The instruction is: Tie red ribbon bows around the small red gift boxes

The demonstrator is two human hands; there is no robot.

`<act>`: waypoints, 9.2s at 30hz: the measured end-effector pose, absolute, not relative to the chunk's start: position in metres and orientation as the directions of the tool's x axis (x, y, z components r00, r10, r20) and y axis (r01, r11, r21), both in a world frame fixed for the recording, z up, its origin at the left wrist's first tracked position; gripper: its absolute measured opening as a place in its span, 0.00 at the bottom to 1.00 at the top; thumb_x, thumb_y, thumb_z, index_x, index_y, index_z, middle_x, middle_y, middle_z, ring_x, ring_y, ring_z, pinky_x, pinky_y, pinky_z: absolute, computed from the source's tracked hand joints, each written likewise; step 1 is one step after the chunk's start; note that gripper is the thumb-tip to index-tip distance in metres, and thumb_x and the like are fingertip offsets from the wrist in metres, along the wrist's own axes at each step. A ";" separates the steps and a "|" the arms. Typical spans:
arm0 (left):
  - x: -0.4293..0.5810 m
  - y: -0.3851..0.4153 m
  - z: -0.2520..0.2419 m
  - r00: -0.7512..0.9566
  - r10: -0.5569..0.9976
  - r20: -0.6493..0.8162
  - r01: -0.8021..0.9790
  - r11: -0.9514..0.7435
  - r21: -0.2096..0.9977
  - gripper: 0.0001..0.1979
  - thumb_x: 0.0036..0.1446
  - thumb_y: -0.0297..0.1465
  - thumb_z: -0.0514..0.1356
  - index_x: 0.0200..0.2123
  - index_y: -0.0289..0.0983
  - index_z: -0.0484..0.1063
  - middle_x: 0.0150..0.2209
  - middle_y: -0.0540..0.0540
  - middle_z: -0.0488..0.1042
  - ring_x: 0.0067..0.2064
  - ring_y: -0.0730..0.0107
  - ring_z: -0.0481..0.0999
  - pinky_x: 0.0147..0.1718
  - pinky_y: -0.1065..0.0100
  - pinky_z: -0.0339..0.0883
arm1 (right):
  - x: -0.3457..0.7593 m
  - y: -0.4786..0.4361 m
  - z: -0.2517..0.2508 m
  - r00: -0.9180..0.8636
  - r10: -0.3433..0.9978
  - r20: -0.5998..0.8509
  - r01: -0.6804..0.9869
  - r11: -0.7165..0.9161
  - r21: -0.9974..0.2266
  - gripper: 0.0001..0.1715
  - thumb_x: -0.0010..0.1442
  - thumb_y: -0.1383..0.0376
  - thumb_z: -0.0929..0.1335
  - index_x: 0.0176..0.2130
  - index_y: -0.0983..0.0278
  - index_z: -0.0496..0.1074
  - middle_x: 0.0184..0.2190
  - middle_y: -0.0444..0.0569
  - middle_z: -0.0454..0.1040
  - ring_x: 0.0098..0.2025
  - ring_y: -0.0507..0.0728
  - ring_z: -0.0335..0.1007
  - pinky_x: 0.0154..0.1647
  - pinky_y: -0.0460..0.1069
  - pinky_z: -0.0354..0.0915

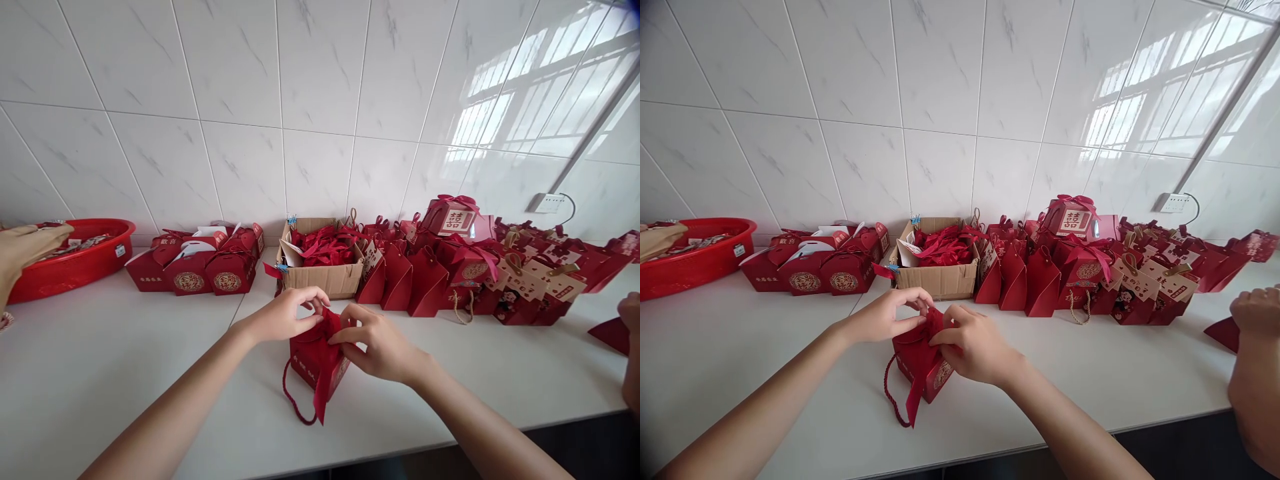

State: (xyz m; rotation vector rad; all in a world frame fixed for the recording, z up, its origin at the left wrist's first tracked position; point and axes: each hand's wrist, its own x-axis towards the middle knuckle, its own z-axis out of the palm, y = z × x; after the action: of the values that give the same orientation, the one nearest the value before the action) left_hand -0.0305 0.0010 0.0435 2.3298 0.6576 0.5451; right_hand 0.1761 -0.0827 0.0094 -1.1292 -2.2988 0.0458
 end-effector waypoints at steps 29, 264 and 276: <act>-0.033 0.006 0.026 0.846 0.529 0.066 0.339 -0.630 0.698 0.06 0.59 0.36 0.57 0.32 0.40 0.67 0.59 0.45 0.61 0.62 0.61 0.57 0.58 0.60 0.56 | 0.172 -0.067 0.009 -0.078 0.898 0.434 0.464 0.418 -0.781 0.14 0.49 0.77 0.59 0.34 0.64 0.68 0.31 0.46 0.71 0.31 0.51 0.65 0.28 0.45 0.62; -0.013 -0.011 -0.003 0.506 0.788 0.352 0.434 -0.585 0.685 0.12 0.54 0.39 0.58 0.24 0.37 0.66 0.20 0.54 0.58 0.28 0.71 0.59 0.29 0.70 0.56 | 0.140 -0.111 -0.032 -0.257 0.443 0.859 0.668 0.724 -0.174 0.09 0.58 0.75 0.66 0.36 0.61 0.69 0.37 0.46 0.75 0.42 0.56 0.66 0.39 0.52 0.56; -0.013 -0.010 -0.005 0.486 0.789 0.375 0.469 -0.598 0.650 0.13 0.54 0.39 0.58 0.23 0.37 0.67 0.21 0.53 0.59 0.29 0.71 0.61 0.31 0.70 0.58 | 0.155 -0.132 -0.021 -0.372 0.471 0.800 0.580 0.791 -0.197 0.10 0.58 0.76 0.64 0.36 0.61 0.67 0.32 0.43 0.76 0.38 0.54 0.69 0.37 0.52 0.57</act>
State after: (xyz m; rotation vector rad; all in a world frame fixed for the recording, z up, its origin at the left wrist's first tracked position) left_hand -0.0129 -0.0095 -0.0051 2.2692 1.0402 0.9189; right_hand 0.1548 -0.1320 -0.0211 -0.7825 -2.0319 -0.1445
